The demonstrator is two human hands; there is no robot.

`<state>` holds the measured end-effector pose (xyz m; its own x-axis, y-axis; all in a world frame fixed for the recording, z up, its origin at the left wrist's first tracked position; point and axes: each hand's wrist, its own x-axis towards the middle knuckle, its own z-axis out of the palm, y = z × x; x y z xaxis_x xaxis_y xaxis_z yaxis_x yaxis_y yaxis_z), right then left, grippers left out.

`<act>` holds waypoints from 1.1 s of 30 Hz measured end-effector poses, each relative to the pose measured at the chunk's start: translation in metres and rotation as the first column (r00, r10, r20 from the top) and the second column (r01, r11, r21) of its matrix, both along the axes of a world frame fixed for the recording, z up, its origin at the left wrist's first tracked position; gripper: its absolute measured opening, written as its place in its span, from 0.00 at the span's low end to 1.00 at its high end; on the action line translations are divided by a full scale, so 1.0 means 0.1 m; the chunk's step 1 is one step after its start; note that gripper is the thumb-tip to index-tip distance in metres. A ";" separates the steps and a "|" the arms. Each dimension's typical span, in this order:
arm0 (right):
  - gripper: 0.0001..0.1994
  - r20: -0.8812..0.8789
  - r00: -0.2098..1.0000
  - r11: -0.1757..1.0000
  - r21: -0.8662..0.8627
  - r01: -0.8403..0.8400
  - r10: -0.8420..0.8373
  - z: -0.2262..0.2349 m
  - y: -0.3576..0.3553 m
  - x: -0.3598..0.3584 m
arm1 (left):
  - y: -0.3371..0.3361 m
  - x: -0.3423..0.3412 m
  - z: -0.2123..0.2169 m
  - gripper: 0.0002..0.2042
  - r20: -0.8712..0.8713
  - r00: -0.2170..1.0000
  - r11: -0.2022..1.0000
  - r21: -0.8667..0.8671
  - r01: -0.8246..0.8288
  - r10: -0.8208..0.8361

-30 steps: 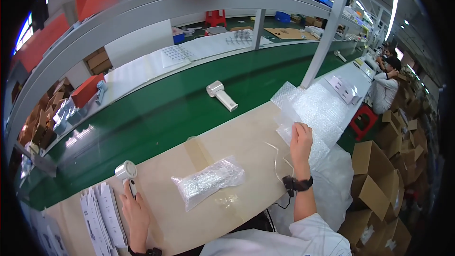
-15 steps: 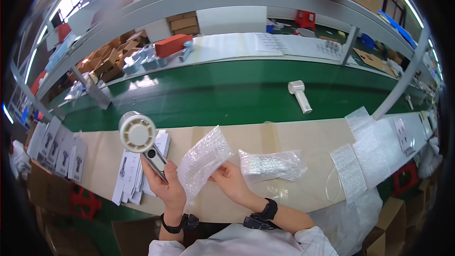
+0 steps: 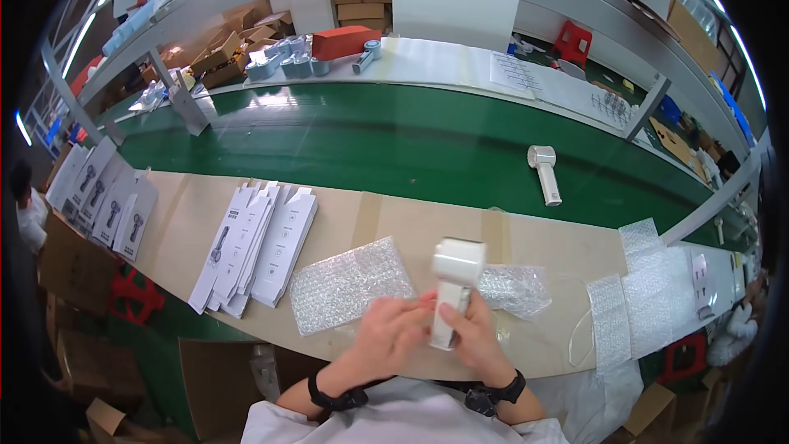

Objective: The person wraps a handheld fan in bubble wrap, folds a cardboard box, and slides the wrapped fan inside, then repeats the process for a second fan.

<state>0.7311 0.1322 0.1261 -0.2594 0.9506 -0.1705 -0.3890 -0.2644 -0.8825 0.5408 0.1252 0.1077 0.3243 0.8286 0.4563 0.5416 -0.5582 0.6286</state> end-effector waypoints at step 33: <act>0.26 0.288 0.941 0.983 0.002 -0.185 0.177 0.09 -0.05 0.01 | 0.15 -0.24 0.07 0.04 0.282 0.899 0.936 -0.212 -0.281 0.334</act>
